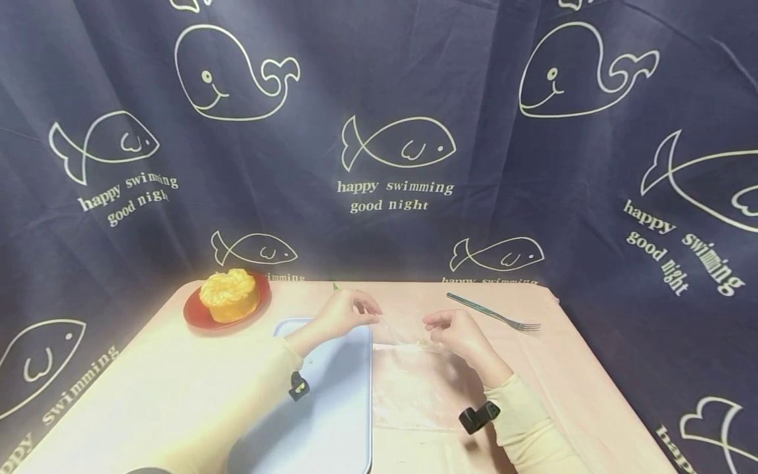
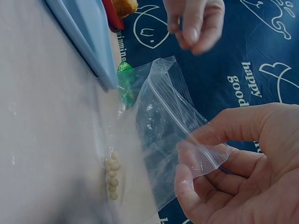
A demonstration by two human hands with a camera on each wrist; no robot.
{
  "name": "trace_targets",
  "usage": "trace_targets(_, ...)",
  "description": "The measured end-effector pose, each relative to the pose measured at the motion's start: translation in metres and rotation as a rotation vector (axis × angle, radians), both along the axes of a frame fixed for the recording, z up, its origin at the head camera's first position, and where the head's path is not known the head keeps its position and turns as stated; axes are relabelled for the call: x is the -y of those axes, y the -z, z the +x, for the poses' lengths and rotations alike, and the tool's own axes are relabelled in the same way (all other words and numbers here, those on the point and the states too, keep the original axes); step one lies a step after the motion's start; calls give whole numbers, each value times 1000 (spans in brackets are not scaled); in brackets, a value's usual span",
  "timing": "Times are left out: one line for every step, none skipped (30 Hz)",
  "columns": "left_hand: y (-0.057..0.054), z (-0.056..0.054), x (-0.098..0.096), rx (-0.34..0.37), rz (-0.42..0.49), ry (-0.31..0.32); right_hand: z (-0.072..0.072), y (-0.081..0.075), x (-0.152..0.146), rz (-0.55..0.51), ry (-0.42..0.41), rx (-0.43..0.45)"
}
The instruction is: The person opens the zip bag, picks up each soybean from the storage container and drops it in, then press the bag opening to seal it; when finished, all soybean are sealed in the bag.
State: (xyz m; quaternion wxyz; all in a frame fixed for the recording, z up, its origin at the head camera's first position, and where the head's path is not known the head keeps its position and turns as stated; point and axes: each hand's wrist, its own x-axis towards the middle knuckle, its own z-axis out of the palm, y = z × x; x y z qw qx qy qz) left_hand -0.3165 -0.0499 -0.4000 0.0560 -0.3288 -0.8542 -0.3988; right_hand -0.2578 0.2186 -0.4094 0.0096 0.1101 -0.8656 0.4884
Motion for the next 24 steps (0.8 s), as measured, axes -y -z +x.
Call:
trace_targets(0,0,6,2,-8,-9,0,0,0,3,1,0)
trace_targets(1,0,13,6,-18,-19,0,0,0,3,1,1)
trace_targets(2,-1,20,14,-29,-28,0,0,1,4,1,3)
trace_targets(4,-2,27,19,-41,-39,0,1,1,3,0,6)
trace_targets(5,-2,34,28,-51,-44,0,1,1,3,-1,8)
trace_targets(7,-2,41,38,-63,-51,0,2,1,2,-2,9)
trace_targets(9,-3,48,46,-71,-54,0,2,1,4,-3,10)
trace_targets(12,-3,55,51,-80,-54,-1,2,1,5,-3,11)
trace_targets(15,-3,61,58,-89,-54,-1,2,2,8,-2,10)
trace_targets(18,-4,68,62,-96,-54,-1,2,2,11,-1,9)
trace_targets(21,-4,73,71,-103,-53,-1,2,2,13,0,8)
trace_targets(24,-4,79,80,-114,-54,-2,2,2,15,0,8)
trace_targets(27,-4,84,85,-126,-50,-2,2,2,15,-1,8)
trace_targets(29,-3,88,95,-141,-52,-1,2,3,14,-4,7)
trace_targets(31,-2,92,105,-156,-53,-1,2,3,12,-6,7)
trace_targets(33,-1,96,113,-173,-54,-1,3,3,10,-9,7)
trace_targets(34,0,99,121,-193,-55,-1,3,3,6,-9,9)
trace_targets(35,1,102,127,-213,-53,-1,3,3,8,-14,6)
trace_targets(36,2,104,132,-232,-52,-1,4,4,8,-13,6)
trace_targets(37,3,106,143,-249,-54,-1,4,4,13,-14,4)
trace_targets(38,4,108,148,-264,-51,-2,4,4,15,-10,4)
trace_targets(39,4,109,150,-276,-48,-2,5,4,18,-9,3)
trace_targets(40,5,110,152,-286,-45,-3,5,4,18,-5,2)
trace_targets(40,5,111,154,-295,-44,-3,5,4,23,-7,-1)
